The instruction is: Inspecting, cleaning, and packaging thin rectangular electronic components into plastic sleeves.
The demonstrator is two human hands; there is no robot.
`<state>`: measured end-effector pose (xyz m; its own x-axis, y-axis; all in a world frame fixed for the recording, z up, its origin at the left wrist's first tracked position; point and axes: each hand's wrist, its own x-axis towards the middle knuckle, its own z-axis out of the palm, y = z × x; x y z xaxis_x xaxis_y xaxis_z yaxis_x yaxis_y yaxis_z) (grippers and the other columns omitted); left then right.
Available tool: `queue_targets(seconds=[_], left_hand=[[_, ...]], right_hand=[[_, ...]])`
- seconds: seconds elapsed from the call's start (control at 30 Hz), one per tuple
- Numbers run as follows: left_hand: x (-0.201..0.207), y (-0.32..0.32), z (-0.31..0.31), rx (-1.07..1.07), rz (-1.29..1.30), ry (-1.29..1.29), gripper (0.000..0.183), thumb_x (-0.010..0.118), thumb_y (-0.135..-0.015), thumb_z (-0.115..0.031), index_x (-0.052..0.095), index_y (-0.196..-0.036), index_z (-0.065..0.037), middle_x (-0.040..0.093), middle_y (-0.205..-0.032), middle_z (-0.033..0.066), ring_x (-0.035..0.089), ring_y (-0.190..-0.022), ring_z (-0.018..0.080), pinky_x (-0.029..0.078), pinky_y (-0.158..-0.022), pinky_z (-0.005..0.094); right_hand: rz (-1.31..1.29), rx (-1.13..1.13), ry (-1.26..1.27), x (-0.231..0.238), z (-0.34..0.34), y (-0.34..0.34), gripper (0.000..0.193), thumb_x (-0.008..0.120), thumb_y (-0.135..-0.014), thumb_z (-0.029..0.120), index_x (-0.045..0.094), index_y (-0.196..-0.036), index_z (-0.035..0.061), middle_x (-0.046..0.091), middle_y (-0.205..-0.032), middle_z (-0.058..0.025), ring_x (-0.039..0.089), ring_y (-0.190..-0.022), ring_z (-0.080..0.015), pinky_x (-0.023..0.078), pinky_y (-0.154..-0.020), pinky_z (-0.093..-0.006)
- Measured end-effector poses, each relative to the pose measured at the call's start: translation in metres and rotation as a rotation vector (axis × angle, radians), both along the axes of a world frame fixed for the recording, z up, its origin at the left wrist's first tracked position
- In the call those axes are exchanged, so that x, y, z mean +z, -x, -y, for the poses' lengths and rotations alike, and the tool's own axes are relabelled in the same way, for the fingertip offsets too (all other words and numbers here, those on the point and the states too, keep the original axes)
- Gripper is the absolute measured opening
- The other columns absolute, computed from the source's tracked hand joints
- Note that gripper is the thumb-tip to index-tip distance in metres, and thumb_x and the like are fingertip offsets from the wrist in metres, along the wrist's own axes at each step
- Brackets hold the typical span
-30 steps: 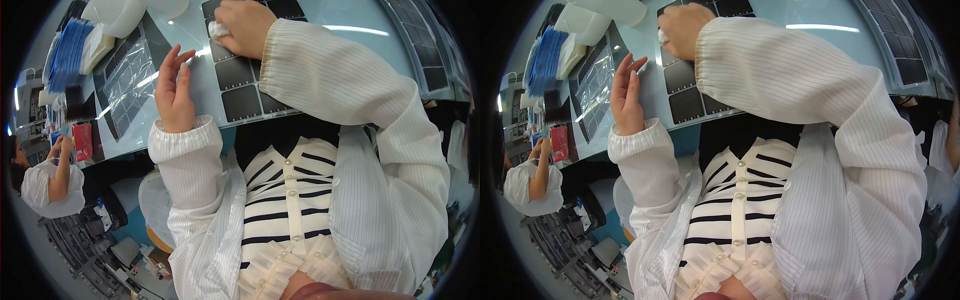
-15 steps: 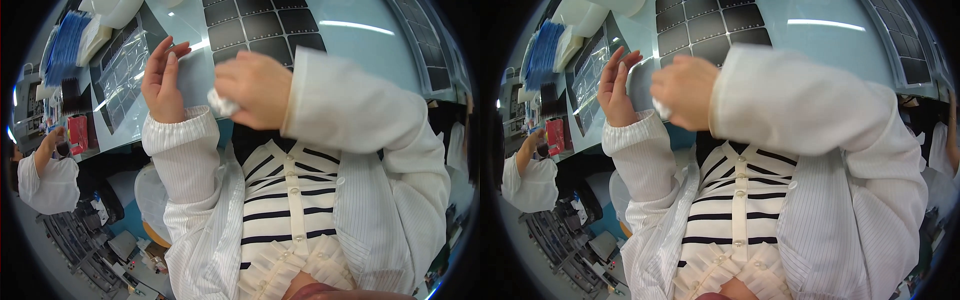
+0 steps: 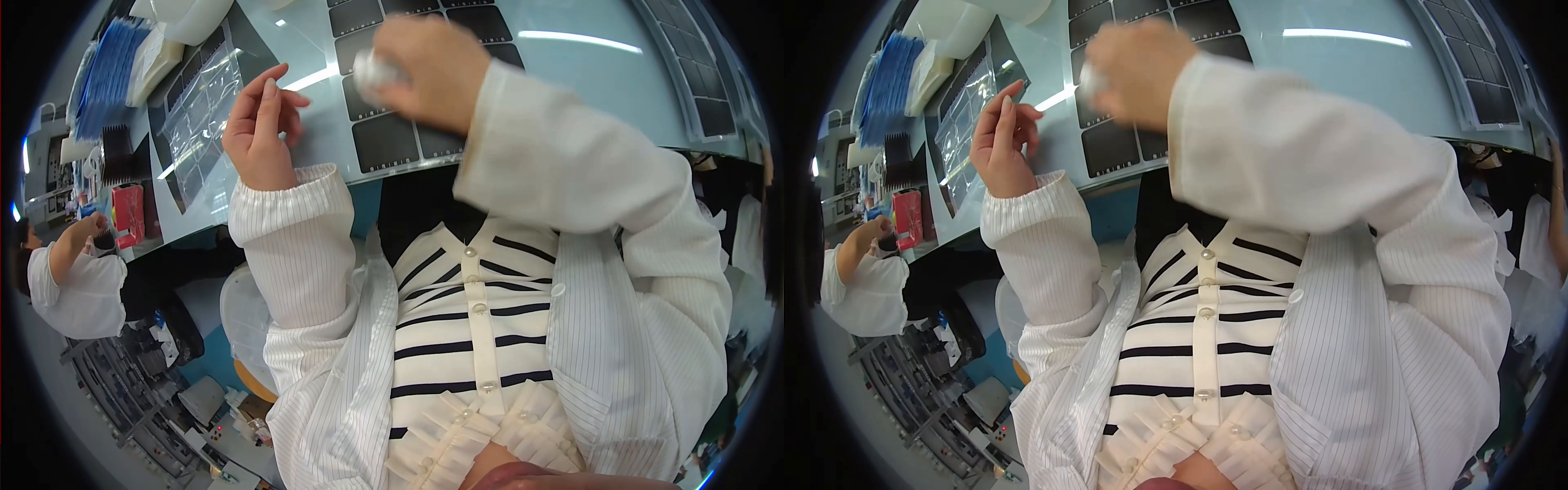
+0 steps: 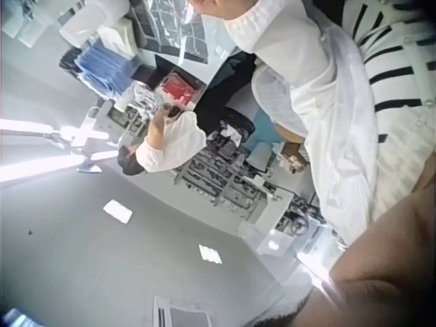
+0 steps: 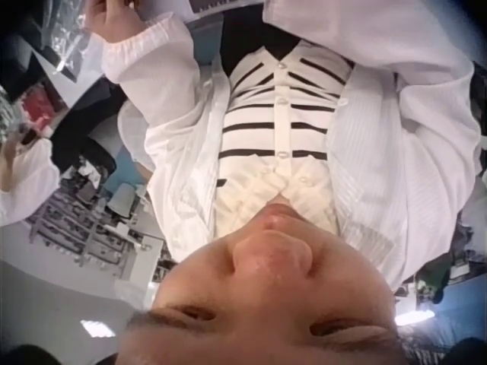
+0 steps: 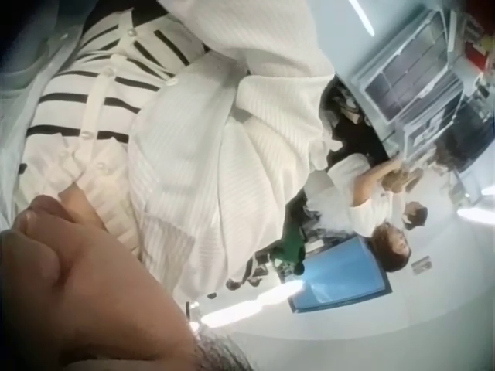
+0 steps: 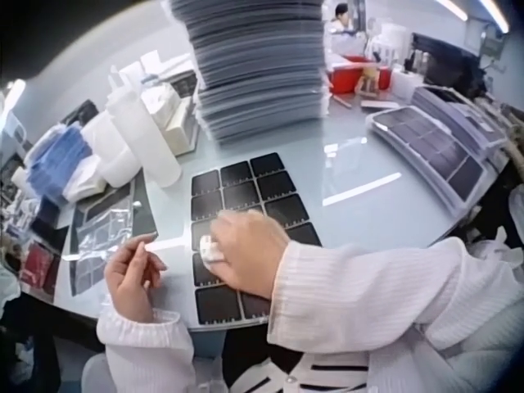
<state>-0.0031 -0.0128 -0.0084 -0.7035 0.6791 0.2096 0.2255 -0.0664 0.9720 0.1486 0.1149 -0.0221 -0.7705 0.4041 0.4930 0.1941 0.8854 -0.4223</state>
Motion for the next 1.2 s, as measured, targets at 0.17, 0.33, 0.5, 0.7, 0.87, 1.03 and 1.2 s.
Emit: queue_targets(seconds=[0.17, 0.33, 0.5, 0.7, 0.87, 1.03, 1.2], left_hand=[[-0.006, 0.007, 0.004, -0.005, 0.031, -0.031, 0.021, 0.055, -0.090, -0.016, 0.067, -0.099, -0.001, 0.036, -0.049, -0.0071, 0.025, -0.043, 0.0020, 0.018, -0.043, 0.0202], [-0.005, 0.003, 0.003, -0.042, 0.022, 0.000, 0.021, 0.055, -0.091, -0.016, 0.067, -0.100, -0.002, 0.036, -0.050, -0.0080, 0.025, -0.044, 0.0016, 0.018, -0.043, 0.0205], [-0.003, 0.003, 0.005, -0.065, 0.044, 0.013, 0.020, 0.055, -0.090, -0.016, 0.067, -0.100, -0.002, 0.036, -0.050, -0.0085, 0.025, -0.045, 0.0014, 0.018, -0.043, 0.0207], [-0.002, 0.003, 0.004, -0.083, 0.002, 0.007, 0.020, 0.056, -0.090, -0.016, 0.067, -0.100, -0.003, 0.036, -0.051, -0.0090, 0.025, -0.045, 0.0013, 0.018, -0.043, 0.0205], [-0.008, 0.009, 0.005, -0.112, 0.005, -0.003, 0.019, 0.056, -0.091, -0.016, 0.067, -0.100, -0.003, 0.037, -0.051, -0.0088, 0.026, -0.045, 0.0013, 0.018, -0.042, 0.0204], [-0.004, 0.004, 0.003, -0.115, -0.017, 0.021, 0.019, 0.056, -0.091, -0.017, 0.067, -0.100, -0.004, 0.038, -0.052, -0.0091, 0.027, -0.045, 0.0010, 0.018, -0.043, 0.0202], [-0.007, 0.008, 0.006, -0.154, 0.005, 0.011, 0.019, 0.056, -0.091, -0.017, 0.067, -0.100, -0.004, 0.038, -0.053, -0.0090, 0.027, -0.046, 0.0008, 0.018, -0.043, 0.0203]], right_hand=[[-0.009, 0.137, 0.060, -0.008, 0.033, 0.003, 0.028, 0.070, -0.068, 0.017, 0.057, -0.088, 0.0024, 0.055, -0.083, -0.0135, 0.059, -0.075, -0.0305, 0.049, -0.064, -0.0375], [0.008, -0.004, 0.005, -0.002, 0.013, 0.000, 0.026, 0.071, -0.069, 0.018, 0.057, -0.085, 0.0043, 0.056, -0.082, -0.0115, 0.060, -0.073, -0.0305, 0.049, -0.065, -0.0377], [-0.003, 0.107, 0.063, -0.004, 0.046, -0.004, 0.025, 0.070, -0.068, 0.017, 0.055, -0.083, 0.0040, 0.057, -0.082, -0.0111, 0.060, -0.075, -0.0293, 0.049, -0.064, -0.0377], [0.022, -0.068, -0.049, 0.002, 0.009, 0.008, 0.026, 0.070, -0.068, 0.020, 0.055, -0.083, 0.0048, 0.056, -0.080, -0.0106, 0.060, -0.074, -0.0290, 0.049, -0.062, -0.0357], [-0.021, 0.152, 0.032, -0.006, 0.058, 0.000, 0.025, 0.069, -0.070, 0.021, 0.055, -0.083, 0.0052, 0.057, -0.080, -0.0109, 0.061, -0.074, -0.0293, 0.049, -0.062, -0.0366], [0.001, -0.046, -0.051, -0.002, 0.034, 0.006, 0.026, 0.069, -0.069, 0.021, 0.055, -0.085, 0.0052, 0.057, -0.082, -0.0102, 0.061, -0.075, -0.0290, 0.049, -0.063, -0.0369], [0.005, 0.096, 0.011, -0.004, 0.063, -0.004, 0.028, 0.071, -0.068, 0.021, 0.055, -0.086, 0.0061, 0.056, -0.083, -0.0090, 0.062, -0.075, -0.0285, 0.050, -0.062, -0.0374]])
